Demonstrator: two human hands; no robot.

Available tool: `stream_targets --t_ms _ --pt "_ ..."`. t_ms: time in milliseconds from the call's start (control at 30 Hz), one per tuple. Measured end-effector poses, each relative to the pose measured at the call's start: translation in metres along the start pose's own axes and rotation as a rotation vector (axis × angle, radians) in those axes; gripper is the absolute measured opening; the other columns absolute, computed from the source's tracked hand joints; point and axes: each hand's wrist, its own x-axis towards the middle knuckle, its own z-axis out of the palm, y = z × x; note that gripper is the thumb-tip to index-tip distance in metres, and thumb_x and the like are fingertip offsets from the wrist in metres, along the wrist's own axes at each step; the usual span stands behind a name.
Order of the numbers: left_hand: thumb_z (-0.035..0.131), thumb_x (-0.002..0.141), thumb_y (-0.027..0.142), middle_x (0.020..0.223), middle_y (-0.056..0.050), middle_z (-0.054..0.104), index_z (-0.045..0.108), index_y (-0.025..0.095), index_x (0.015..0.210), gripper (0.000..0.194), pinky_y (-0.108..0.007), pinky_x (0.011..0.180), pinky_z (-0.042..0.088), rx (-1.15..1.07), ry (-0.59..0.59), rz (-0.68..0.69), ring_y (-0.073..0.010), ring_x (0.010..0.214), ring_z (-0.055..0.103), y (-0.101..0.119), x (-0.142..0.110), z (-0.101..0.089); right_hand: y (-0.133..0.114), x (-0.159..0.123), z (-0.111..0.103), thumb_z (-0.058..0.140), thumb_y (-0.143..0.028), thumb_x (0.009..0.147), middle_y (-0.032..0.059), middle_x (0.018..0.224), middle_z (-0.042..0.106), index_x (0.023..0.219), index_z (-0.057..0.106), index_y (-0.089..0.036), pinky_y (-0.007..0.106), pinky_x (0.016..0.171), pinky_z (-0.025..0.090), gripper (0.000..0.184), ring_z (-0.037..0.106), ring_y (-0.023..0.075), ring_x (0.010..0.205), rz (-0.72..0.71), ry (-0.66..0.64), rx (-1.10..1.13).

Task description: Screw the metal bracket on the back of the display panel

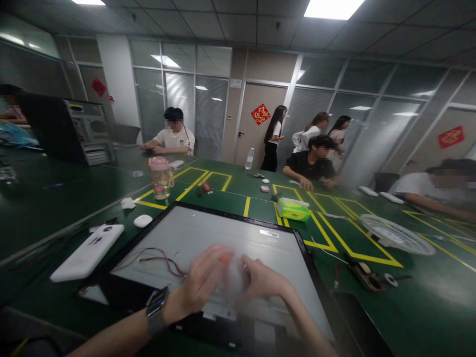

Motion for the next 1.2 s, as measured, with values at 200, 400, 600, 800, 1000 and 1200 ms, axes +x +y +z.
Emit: stream_targets --t_ms 200,400,600,800,1000,1200 --pt "0.039 0.093 0.02 0.109 -0.011 0.064 0.061 0.014 0.112 0.03 -0.031 0.089 0.048 -0.137 0.039 -0.135 -0.0176 0.102 0.06 -0.002 0.007 0.002 -0.005 0.005 -0.007 0.086 -0.039 0.041 -0.0091 0.063 0.051 0.102 0.042 -0.019 0.018 0.049 0.034 0.078 0.048 0.0089 0.056 0.065 -0.065 -0.023" --pt "0.052 0.087 0.022 0.101 -0.009 0.067 0.067 0.015 0.105 0.024 -0.028 0.083 0.05 -0.3 -0.237 -0.266 -0.0168 0.094 0.062 0.012 0.038 -0.009 -0.005 0.005 -0.008 0.086 -0.039 0.041 -0.0087 0.06 0.05 0.091 0.046 -0.017 0.018 0.046 0.032 0.067 0.047 0.0081 0.053 0.033 -0.047 -0.015" --pt "0.06 0.082 0.025 0.092 -0.005 0.062 0.071 0.019 0.099 0.021 -0.027 0.076 0.05 -0.189 -0.382 -0.239 -0.0144 0.083 0.059 0.017 0.051 -0.013 -0.004 -0.002 -0.003 0.085 -0.039 0.045 -0.0082 0.06 0.051 0.09 0.048 -0.017 0.019 0.048 0.033 0.062 0.048 0.0087 0.055 -0.011 -0.001 0.077" --pt "0.044 0.092 0.024 0.1 -0.008 0.066 0.067 0.017 0.107 0.028 -0.032 0.09 0.046 -0.306 -0.307 -0.236 -0.0181 0.1 0.059 0.01 0.041 -0.014 -0.005 -0.004 -0.003 0.085 -0.039 0.044 -0.0087 0.064 0.053 0.099 0.043 -0.018 0.018 0.049 0.034 0.071 0.049 0.0083 0.056 0.047 0.006 0.042" --pt "0.063 0.079 0.032 0.087 -0.008 0.063 0.071 0.013 0.085 0.022 -0.026 0.07 0.05 -0.293 -0.035 -0.345 -0.0165 0.082 0.062 -0.006 0.034 -0.013 -0.006 -0.004 -0.004 0.085 -0.041 0.044 -0.0091 0.064 0.054 0.096 0.041 -0.019 0.019 0.05 0.035 0.072 0.049 0.0091 0.057 0.031 -0.009 0.036" --pt "0.048 0.089 0.033 0.096 -0.01 0.067 0.062 0.014 0.113 0.034 -0.032 0.085 0.049 -0.507 -0.139 -0.394 -0.0179 0.09 0.064 -0.009 0.026 -0.002 -0.007 -0.006 -0.003 0.085 -0.043 0.044 -0.01 0.062 0.051 0.097 0.041 -0.019 0.019 0.05 0.034 0.073 0.048 0.009 0.056 0.025 -0.005 0.095"
